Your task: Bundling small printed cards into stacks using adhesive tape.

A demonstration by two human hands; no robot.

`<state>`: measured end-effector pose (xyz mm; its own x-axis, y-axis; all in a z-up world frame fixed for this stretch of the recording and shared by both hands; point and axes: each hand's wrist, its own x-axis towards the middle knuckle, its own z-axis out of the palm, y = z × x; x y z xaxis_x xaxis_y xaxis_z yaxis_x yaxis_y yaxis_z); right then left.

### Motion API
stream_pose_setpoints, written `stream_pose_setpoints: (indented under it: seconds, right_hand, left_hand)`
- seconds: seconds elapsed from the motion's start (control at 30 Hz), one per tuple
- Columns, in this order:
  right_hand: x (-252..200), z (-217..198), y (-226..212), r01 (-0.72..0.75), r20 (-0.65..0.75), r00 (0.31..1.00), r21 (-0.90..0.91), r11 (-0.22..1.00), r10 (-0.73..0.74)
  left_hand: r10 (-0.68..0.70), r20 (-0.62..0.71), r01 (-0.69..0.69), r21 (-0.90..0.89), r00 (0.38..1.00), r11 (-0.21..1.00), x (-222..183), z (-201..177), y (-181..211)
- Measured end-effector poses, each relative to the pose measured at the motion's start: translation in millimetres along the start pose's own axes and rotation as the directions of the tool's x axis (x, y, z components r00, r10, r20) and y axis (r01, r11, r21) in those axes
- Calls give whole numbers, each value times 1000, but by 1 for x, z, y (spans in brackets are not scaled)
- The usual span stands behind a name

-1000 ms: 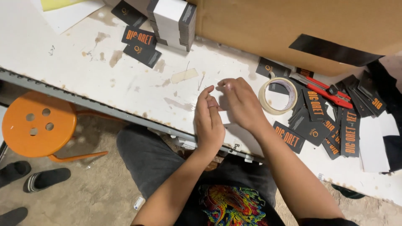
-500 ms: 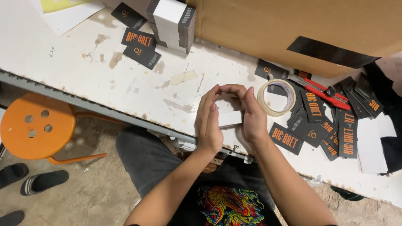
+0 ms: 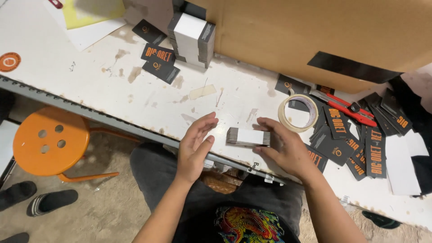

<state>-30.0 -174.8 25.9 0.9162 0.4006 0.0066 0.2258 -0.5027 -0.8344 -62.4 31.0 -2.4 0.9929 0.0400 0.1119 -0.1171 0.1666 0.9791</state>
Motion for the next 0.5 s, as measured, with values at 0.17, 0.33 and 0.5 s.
stream_pose_setpoints:
  seconds: [0.17,0.33,0.5]
  right_hand:
    - [-2,-8,-6,126,-181,978,133,983,-101]
    - [7,0,-21,270,-202,945,38,962,-257]
    - [4,25,4,252,-226,946,59,966,-233]
  left_hand:
    - [110,76,-123,210,991,970,-3,-2,-3]
    - [184,148,-210,179,972,961,6,14,6]
    - [260,154,-282,147,953,948,6,39,4]
